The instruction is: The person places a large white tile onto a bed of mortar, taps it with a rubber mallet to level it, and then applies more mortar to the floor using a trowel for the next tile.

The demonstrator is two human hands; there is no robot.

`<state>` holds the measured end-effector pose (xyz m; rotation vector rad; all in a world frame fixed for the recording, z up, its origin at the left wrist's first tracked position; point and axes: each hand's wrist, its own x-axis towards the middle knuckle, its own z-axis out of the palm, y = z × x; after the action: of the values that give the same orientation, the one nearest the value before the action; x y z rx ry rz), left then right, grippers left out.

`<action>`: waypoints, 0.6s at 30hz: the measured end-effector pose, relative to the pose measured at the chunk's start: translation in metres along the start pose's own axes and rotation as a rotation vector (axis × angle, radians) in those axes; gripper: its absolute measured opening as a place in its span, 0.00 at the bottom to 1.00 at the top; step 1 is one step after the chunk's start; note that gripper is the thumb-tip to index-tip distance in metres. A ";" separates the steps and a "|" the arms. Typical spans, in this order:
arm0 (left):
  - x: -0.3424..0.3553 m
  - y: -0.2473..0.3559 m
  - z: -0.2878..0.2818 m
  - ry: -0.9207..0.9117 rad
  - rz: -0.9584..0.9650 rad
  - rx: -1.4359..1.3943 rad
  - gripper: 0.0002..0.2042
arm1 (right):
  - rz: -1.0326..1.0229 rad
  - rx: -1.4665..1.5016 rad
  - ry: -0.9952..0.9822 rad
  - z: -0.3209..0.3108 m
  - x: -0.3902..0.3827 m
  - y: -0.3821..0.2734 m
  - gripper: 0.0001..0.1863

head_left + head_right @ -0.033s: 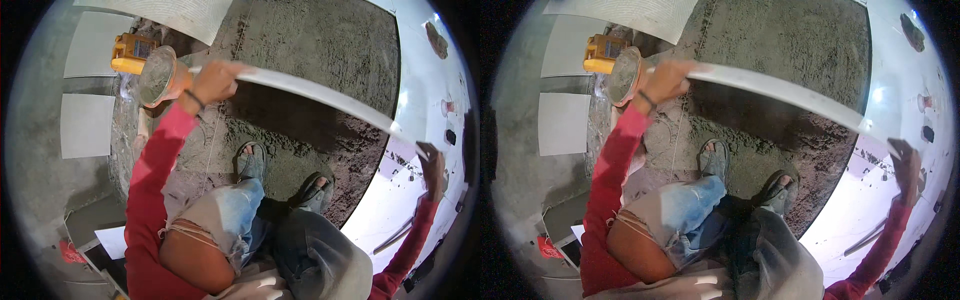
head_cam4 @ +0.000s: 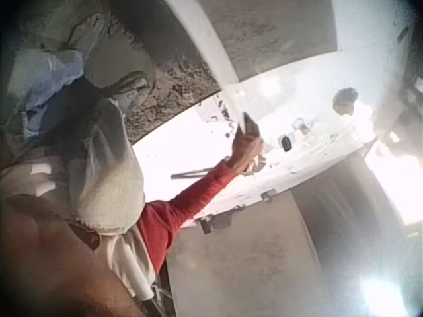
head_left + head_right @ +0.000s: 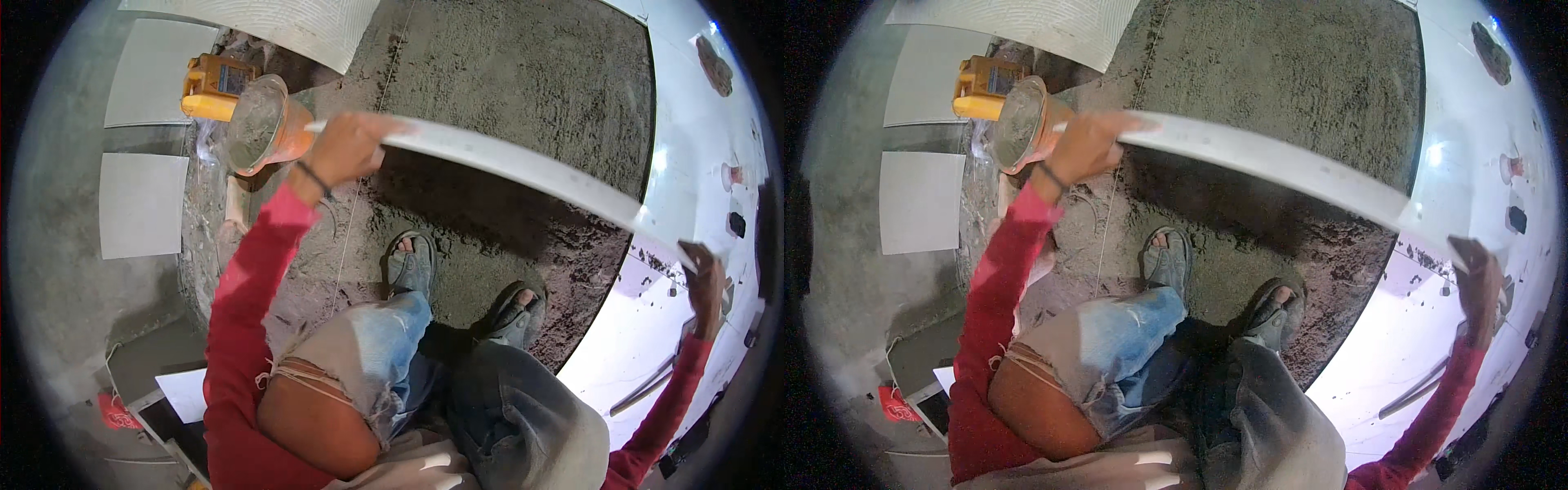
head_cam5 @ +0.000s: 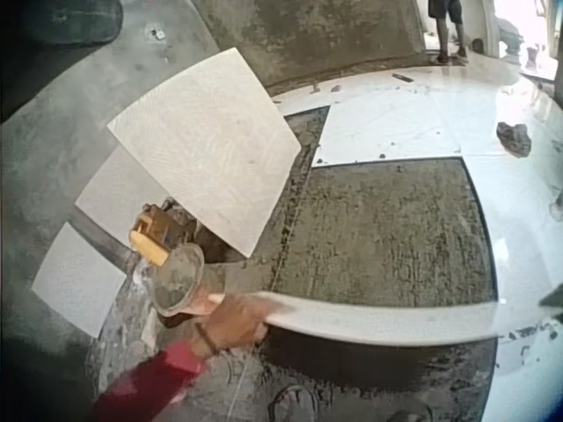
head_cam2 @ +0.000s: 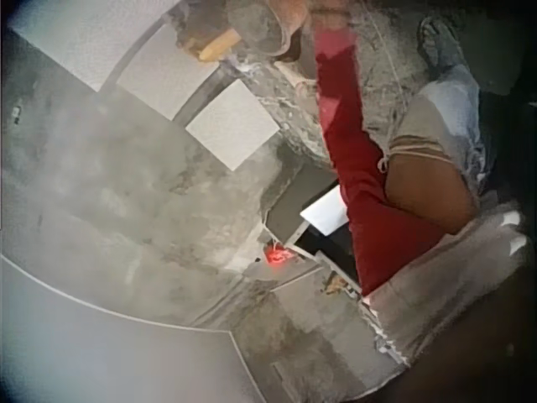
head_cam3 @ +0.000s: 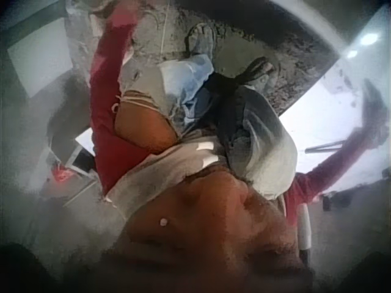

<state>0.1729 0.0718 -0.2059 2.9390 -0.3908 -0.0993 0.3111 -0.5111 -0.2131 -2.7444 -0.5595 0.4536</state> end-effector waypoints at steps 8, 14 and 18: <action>-0.075 0.054 -0.014 -0.200 -0.136 -0.157 0.30 | -0.073 -0.028 0.003 0.006 -0.061 -0.021 0.17; -0.035 0.008 -0.010 0.020 -0.092 -0.055 0.28 | -0.208 -0.099 0.163 0.005 -0.018 -0.025 0.23; -0.039 0.003 0.000 0.058 -0.046 -0.021 0.26 | -0.188 -0.083 0.103 0.011 -0.017 -0.035 0.21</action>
<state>0.1342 0.0798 -0.2038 2.9235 -0.3115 -0.0234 0.2809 -0.4849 -0.2066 -2.7393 -0.8166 0.2479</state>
